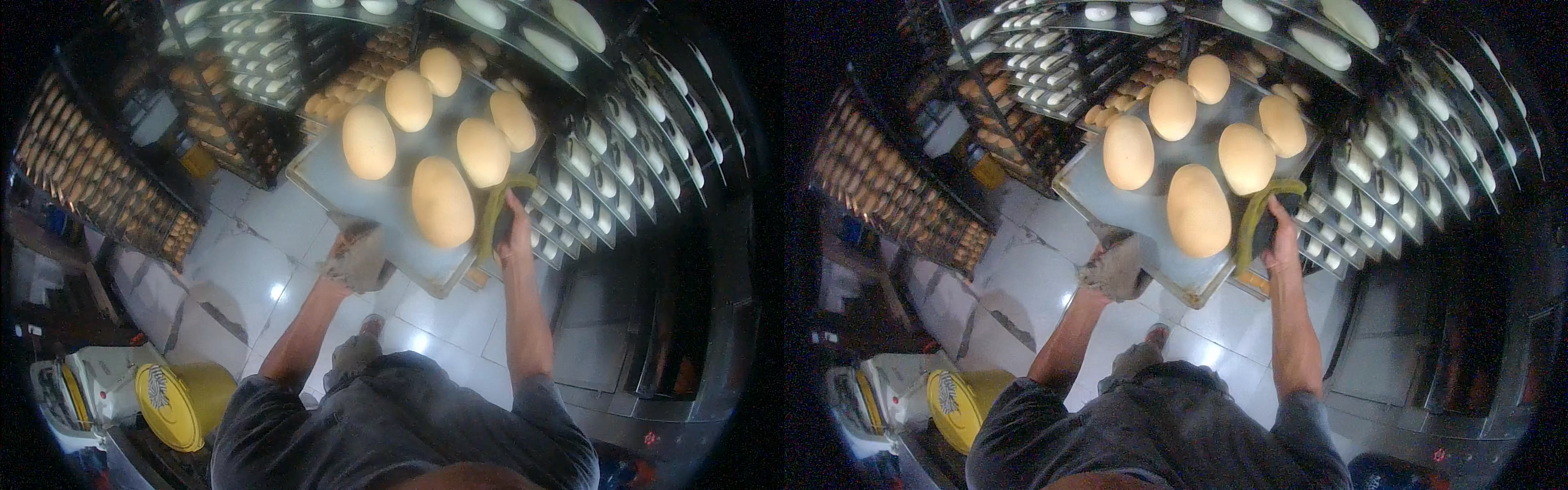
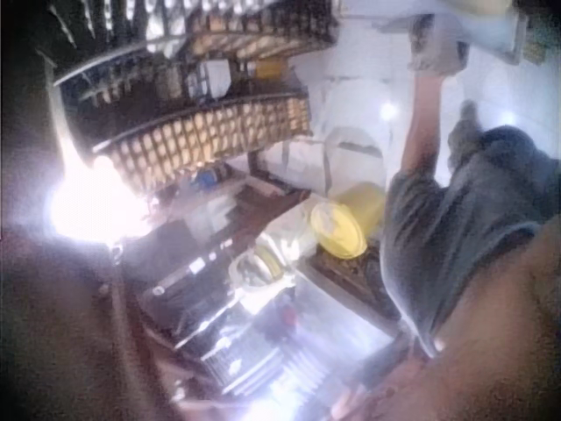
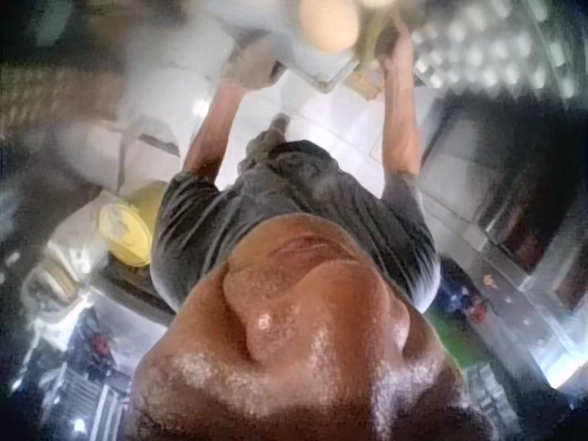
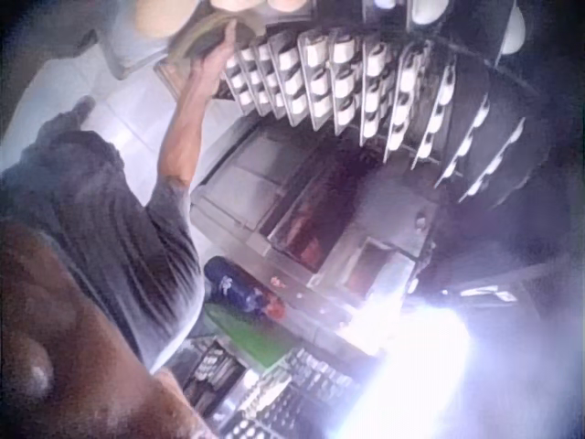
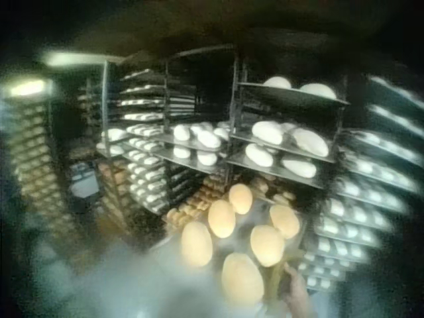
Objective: The person moves trays of bread dough from proofing racks into an industrial oven and retrieves baked bread using a cloth and a paddle.
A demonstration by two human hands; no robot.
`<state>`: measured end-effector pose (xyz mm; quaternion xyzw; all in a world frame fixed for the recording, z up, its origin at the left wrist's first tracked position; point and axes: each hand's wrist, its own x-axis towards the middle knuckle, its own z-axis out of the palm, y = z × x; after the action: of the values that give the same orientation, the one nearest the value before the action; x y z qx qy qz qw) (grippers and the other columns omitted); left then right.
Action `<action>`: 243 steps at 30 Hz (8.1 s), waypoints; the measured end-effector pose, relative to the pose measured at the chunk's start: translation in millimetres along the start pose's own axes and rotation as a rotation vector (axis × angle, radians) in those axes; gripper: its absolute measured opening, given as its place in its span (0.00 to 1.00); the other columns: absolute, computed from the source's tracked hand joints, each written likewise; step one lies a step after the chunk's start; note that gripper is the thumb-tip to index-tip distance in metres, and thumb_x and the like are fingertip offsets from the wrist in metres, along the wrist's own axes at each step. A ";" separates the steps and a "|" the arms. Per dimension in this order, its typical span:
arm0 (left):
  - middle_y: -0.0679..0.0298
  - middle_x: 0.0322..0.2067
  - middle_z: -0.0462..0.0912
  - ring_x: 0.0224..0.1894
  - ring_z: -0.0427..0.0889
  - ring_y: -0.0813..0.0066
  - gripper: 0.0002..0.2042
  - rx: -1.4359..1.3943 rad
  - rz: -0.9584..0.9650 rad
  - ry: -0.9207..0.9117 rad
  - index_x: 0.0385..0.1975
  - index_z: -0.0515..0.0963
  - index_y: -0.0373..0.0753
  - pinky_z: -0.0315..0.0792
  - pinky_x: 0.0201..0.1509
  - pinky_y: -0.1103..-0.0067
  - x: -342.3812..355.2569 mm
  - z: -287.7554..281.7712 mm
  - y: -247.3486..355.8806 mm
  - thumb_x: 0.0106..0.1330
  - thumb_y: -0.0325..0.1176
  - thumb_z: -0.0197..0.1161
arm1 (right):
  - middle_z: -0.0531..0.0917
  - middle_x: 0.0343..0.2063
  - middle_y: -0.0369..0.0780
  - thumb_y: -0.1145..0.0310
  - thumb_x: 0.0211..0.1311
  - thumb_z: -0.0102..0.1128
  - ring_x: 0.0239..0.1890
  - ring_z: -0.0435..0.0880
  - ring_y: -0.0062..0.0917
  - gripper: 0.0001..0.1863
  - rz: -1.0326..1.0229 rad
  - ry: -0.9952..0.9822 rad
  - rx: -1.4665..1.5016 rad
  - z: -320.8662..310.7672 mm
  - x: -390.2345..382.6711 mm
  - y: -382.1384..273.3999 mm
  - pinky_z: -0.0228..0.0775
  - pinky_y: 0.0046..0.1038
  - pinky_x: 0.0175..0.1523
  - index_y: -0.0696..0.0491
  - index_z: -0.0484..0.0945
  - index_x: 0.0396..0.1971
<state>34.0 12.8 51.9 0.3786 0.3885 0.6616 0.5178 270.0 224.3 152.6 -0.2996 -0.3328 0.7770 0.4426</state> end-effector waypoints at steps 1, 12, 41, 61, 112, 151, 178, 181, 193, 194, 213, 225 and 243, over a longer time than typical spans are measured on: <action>0.61 0.52 0.73 0.51 0.75 0.69 0.19 -0.418 -0.087 0.021 0.58 0.65 0.41 0.72 0.55 0.72 5.4 4.3 -6.2 0.72 0.44 0.47 | 0.82 0.39 0.40 0.61 0.61 0.59 0.40 0.81 0.28 0.17 0.013 0.010 -0.028 3.3 5.5 -6.4 0.75 0.31 0.46 0.56 0.74 0.46; 0.60 0.52 0.73 0.55 0.73 0.71 0.19 -0.668 -0.359 0.041 0.60 0.62 0.41 0.73 0.54 0.74 57.6 74.9 27.1 0.72 0.37 0.49 | 0.81 0.41 0.39 0.54 0.64 0.56 0.41 0.80 0.27 0.20 0.046 0.249 -0.110 -14.3 8.4 -77.3 0.75 0.29 0.44 0.54 0.76 0.47; 0.51 0.53 0.74 0.50 0.77 0.57 0.26 1.686 -0.776 -0.737 0.60 0.66 0.43 0.71 0.53 0.66 -90.6 47.1 -221.0 0.62 0.41 0.54 | 0.77 0.47 0.41 0.58 0.64 0.58 0.50 0.75 0.32 0.25 -0.251 0.955 -0.041 -357.5 -390.9 -60.1 0.67 0.36 0.56 0.58 0.68 0.55; 0.56 0.41 0.82 0.42 0.80 0.65 0.14 1.290 -0.404 -0.910 0.42 0.79 0.40 0.73 0.46 0.69 64.7 129.1 -407.9 0.61 0.40 0.58 | 0.78 0.46 0.43 0.50 0.57 0.63 0.48 0.74 0.29 0.32 -0.296 1.439 -0.571 -331.9 -385.7 -185.4 0.66 0.31 0.53 0.64 0.72 0.50; 0.44 0.39 0.80 0.45 0.80 0.50 0.14 0.414 0.272 0.418 0.39 0.79 0.33 0.73 0.50 0.64 337.3 13.0 -12.8 0.55 0.33 0.58 | 0.82 0.42 0.53 0.66 0.60 0.61 0.45 0.81 0.32 0.19 -0.126 0.818 -1.365 -376.2 -338.7 -104.1 0.71 0.33 0.53 0.63 0.76 0.47; 0.59 0.46 0.75 0.52 0.73 0.67 0.21 -0.021 0.266 0.517 0.56 0.66 0.38 0.71 0.56 0.68 -218.2 138.4 60.4 0.69 0.43 0.47 | 0.78 0.50 0.43 0.71 0.57 0.61 0.51 0.78 0.25 0.31 -0.168 -0.311 0.101 -77.3 -341.8 -102.8 0.69 0.27 0.58 0.62 0.63 0.60; 0.65 0.46 0.77 0.49 0.74 0.71 0.24 -0.510 -0.593 -0.575 0.57 0.69 0.43 0.70 0.55 0.72 143.7 541.2 -244.6 0.62 0.44 0.58 | 0.68 0.58 0.52 0.70 0.60 0.56 0.58 0.73 0.41 0.36 -0.773 0.567 0.181 -362.5 -429.9 -217.1 0.73 0.44 0.57 0.60 0.51 0.65; 0.66 0.46 0.77 0.49 0.75 0.72 0.24 -0.542 -0.686 -0.668 0.57 0.69 0.44 0.70 0.55 0.72 213.6 628.9 -279.7 0.61 0.44 0.59 | 0.68 0.58 0.51 0.71 0.61 0.55 0.57 0.73 0.42 0.34 -0.856 0.643 0.240 -404.6 -385.9 -243.7 0.75 0.43 0.56 0.58 0.52 0.65; 0.60 0.58 0.67 0.60 0.67 0.62 0.21 -0.342 -0.945 -0.974 0.58 0.63 0.41 0.64 0.65 0.60 340.9 922.8 -363.5 0.69 0.44 0.51 | 0.68 0.58 0.48 0.73 0.62 0.53 0.56 0.74 0.44 0.27 -1.142 1.009 0.475 -545.8 -298.1 -371.4 0.71 0.41 0.60 0.56 0.58 0.61; 0.60 0.57 0.68 0.59 0.68 0.62 0.21 -0.329 -0.952 -1.006 0.58 0.64 0.41 0.65 0.64 0.60 330.7 936.5 -371.3 0.70 0.44 0.50 | 0.68 0.56 0.51 0.70 0.65 0.51 0.55 0.74 0.47 0.23 -1.169 1.002 0.458 -558.5 -294.1 -380.3 0.71 0.41 0.60 0.57 0.59 0.59; 0.61 0.40 0.77 0.42 0.74 0.68 0.10 -0.250 -1.037 -1.204 0.42 0.71 0.41 0.71 0.47 0.65 284.4 1198.9 -517.1 0.69 0.39 0.53 | 0.77 0.49 0.54 0.62 0.62 0.59 0.48 0.81 0.42 0.30 -0.980 1.355 0.242 -441.2 -344.5 -330.6 0.76 0.37 0.53 0.63 0.64 0.58; 0.66 0.34 0.79 0.35 0.72 0.74 0.08 -0.149 -0.886 -1.061 0.31 0.74 0.44 0.69 0.39 0.66 192.1 1006.7 -476.6 0.67 0.39 0.54 | 0.76 0.49 0.55 0.62 0.56 0.64 0.49 0.80 0.45 0.36 -0.589 0.736 -0.241 -418.4 -376.6 -306.1 0.73 0.43 0.52 0.65 0.62 0.59; 0.60 0.49 0.76 0.50 0.73 0.73 0.20 0.368 -0.443 -0.182 0.53 0.70 0.35 0.67 0.56 0.75 6.6 330.0 -181.2 0.65 0.38 0.57 | 0.79 0.50 0.46 0.77 0.60 0.58 0.50 0.80 0.31 0.25 0.067 -0.628 -0.548 -192.6 -196.7 -165.6 0.70 0.32 0.57 0.60 0.67 0.58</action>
<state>401.7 88.9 24.1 0.4301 0.5270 0.4144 0.6047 581.6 162.4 200.4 -0.1654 -0.6360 0.7273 0.1981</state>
